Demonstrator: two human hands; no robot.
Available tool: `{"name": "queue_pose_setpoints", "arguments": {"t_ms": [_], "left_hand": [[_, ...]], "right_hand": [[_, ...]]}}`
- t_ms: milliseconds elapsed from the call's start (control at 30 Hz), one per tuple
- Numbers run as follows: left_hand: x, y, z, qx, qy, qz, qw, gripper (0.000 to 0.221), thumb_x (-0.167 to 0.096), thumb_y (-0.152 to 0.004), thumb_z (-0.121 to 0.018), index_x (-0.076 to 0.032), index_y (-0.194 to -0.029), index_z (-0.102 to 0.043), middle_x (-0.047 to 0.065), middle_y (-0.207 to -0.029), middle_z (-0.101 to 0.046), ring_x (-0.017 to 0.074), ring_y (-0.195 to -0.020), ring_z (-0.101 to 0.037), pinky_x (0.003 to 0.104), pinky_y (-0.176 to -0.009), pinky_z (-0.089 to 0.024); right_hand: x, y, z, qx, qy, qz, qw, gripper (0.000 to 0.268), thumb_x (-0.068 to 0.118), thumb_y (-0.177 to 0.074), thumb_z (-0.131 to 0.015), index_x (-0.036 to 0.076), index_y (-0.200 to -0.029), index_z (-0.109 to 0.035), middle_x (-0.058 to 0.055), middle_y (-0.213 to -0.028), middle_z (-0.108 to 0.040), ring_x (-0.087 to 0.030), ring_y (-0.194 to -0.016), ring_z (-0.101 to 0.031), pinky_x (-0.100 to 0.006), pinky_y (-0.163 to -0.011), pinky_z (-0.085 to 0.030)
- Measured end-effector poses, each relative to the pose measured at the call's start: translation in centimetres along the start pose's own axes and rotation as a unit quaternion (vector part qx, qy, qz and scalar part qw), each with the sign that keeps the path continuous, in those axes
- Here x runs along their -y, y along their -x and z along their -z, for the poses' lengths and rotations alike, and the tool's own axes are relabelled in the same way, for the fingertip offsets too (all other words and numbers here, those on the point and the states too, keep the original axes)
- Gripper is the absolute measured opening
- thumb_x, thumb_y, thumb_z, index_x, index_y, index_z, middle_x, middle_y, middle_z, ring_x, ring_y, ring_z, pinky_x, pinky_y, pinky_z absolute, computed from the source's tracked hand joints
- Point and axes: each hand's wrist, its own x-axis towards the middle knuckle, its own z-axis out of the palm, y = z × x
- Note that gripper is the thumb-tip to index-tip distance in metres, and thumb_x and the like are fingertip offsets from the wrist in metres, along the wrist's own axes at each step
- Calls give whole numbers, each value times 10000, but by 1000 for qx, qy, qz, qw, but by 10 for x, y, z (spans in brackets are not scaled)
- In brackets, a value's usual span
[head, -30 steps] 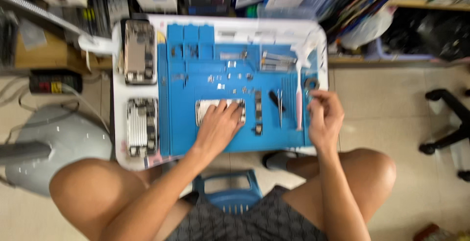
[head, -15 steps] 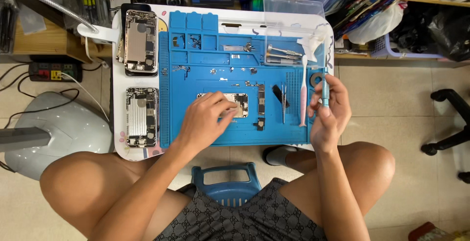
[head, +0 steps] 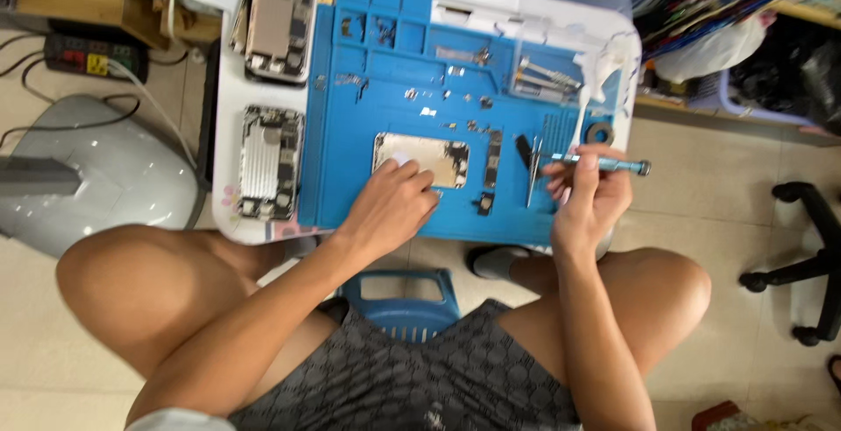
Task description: The person disassembles and reassembles a smartphone on a blue anti-static mat, using a screwdriver and tweezers to remove and install screws and small components. The person handles the phone chassis, battery, and internal connectors while organizing parts on the mat.
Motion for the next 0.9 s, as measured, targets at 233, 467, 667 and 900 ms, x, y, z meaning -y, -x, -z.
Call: {"name": "queue_pose_setpoints", "arguments": {"t_ms": [233,467,667,900], "left_hand": [[3,6,-28,-37,-81,-35,995,235,-43,-915,-720,-94,-698,-648,56,-775,-540,203,-727,-469,370,-650,-339],[-1,6,-28,-34,-58,-41,997,251,-33,-931,-689,-109,-698,-633,38,-774,-508,191,-723,-437,365,-637,-316],[-9,2,-23,-15,-81,-61,995,268,20,-880,-742,-112,-672,-637,74,-813,-574,200,-754,-452,359,-659,-337],[-14,0,-18,21,-123,-85,989,234,35,-888,-742,-58,-694,-651,148,-882,-625,231,-772,-451,378,-657,-316]], "right_hand": [[-2,0,-7,32,-21,20,999,285,271,-1147,-505,-7,-1110,-551,-209,-746,-697,-144,-555,-613,-221,-493,-473],[-6,6,-6,60,-28,19,998,247,253,-1139,-518,16,-1083,-559,-189,-722,-698,-144,-545,-617,-216,-495,-476],[-9,8,-4,84,-27,22,996,215,225,-1138,-511,24,-1079,-557,-188,-726,-706,-149,-549,-615,-219,-511,-480],[-11,8,-5,90,-16,21,996,171,182,-1130,-518,30,-1076,-574,-170,-729,-713,-141,-557,-612,-218,-529,-484]]}}
